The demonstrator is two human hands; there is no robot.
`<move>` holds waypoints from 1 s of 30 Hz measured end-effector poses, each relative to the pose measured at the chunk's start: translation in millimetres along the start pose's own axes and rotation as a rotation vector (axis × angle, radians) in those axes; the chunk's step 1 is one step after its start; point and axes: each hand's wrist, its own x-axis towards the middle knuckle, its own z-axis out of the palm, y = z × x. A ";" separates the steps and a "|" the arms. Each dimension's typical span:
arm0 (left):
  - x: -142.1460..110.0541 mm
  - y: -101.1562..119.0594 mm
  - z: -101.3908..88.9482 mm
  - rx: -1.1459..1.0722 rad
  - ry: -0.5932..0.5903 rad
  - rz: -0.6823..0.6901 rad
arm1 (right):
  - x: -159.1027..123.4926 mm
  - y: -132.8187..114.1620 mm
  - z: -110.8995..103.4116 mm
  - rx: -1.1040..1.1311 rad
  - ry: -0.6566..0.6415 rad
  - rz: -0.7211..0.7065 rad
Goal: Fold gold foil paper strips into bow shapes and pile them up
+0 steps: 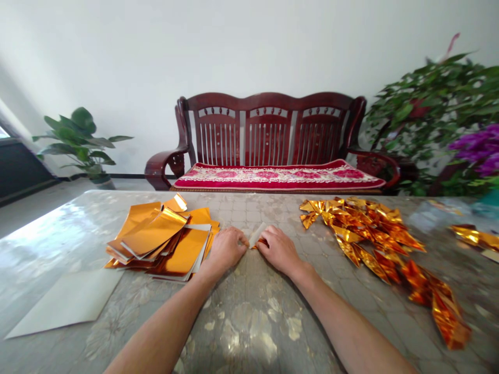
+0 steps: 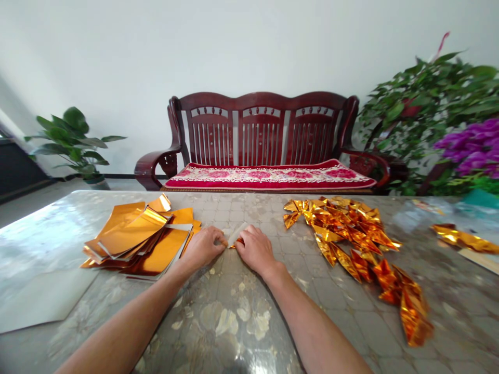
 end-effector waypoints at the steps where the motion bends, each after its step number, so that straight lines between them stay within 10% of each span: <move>1: 1.0 -2.5 -0.1 -0.016 -0.014 0.002 | 0.1 0.0 -0.3 0.003 -0.003 0.001; 30: -19.8 23.4 -16.2 0.335 -0.148 0.279 | 0.2 -3.0 -4.2 0.016 -0.044 0.033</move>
